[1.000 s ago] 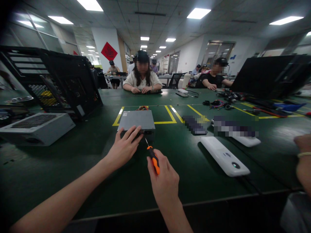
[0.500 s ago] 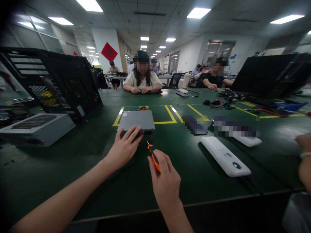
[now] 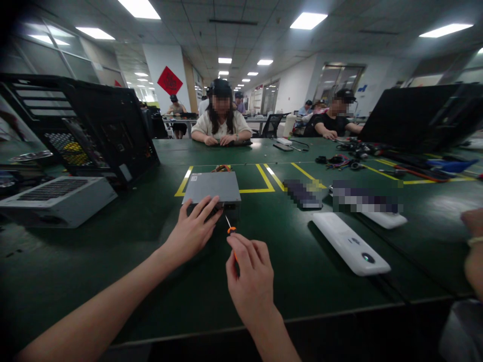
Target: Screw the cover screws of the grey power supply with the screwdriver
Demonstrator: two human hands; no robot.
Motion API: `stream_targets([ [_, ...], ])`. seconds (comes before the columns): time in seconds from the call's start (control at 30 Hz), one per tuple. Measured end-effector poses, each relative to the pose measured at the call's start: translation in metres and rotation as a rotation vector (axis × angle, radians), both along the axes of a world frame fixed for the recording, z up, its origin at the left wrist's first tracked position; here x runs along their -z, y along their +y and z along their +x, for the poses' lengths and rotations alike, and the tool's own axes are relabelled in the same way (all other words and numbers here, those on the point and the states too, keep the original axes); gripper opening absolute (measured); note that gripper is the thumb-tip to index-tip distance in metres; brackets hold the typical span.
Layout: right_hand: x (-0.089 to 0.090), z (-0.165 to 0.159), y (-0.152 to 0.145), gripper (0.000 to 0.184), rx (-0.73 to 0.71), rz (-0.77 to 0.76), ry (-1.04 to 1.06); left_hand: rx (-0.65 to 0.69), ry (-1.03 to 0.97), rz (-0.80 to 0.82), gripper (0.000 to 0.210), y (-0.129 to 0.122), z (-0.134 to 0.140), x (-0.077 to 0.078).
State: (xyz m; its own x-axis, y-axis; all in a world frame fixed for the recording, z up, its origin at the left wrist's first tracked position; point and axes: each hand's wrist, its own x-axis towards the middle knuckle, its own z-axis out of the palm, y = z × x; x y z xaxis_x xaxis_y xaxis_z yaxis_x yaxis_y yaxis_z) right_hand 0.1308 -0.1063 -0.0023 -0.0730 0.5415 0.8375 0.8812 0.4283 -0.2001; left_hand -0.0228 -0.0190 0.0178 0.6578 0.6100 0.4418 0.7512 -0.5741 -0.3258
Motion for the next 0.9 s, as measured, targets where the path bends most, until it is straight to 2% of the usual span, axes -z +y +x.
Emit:
stream_targets([
  [0.2,0.0007,-0.0003,-0.0031,0.027,0.082,-0.135,0.078,-0.005,0.003,0.0,0.04,0.0005,0.0003,-0.0002],
  [0.43,0.0012,-0.0034,-0.0013,0.023,0.091,0.04,0.132,-0.001,0.008,-0.002,0.04,-0.0001,-0.0001,-0.0012],
  [0.57,0.0,-0.0027,-0.0002,0.021,0.051,-0.052,0.203,-0.006,0.01,0.001,0.04,-0.0002,0.0004,-0.0004],
  [0.67,-0.0003,-0.0025,0.0005,0.023,-0.021,-0.021,0.182,-0.006,0.009,0.004,0.04,0.0001,0.0005,0.0002],
  [0.77,-0.0014,-0.0024,0.0008,0.027,0.001,0.035,0.129,-0.005,0.011,0.004,0.04,0.0003,0.0002,-0.0001],
  [0.9,-0.0023,-0.0018,0.0,0.023,0.028,-0.053,0.194,-0.002,0.01,-0.001,0.042,0.0003,0.0,-0.0012],
])
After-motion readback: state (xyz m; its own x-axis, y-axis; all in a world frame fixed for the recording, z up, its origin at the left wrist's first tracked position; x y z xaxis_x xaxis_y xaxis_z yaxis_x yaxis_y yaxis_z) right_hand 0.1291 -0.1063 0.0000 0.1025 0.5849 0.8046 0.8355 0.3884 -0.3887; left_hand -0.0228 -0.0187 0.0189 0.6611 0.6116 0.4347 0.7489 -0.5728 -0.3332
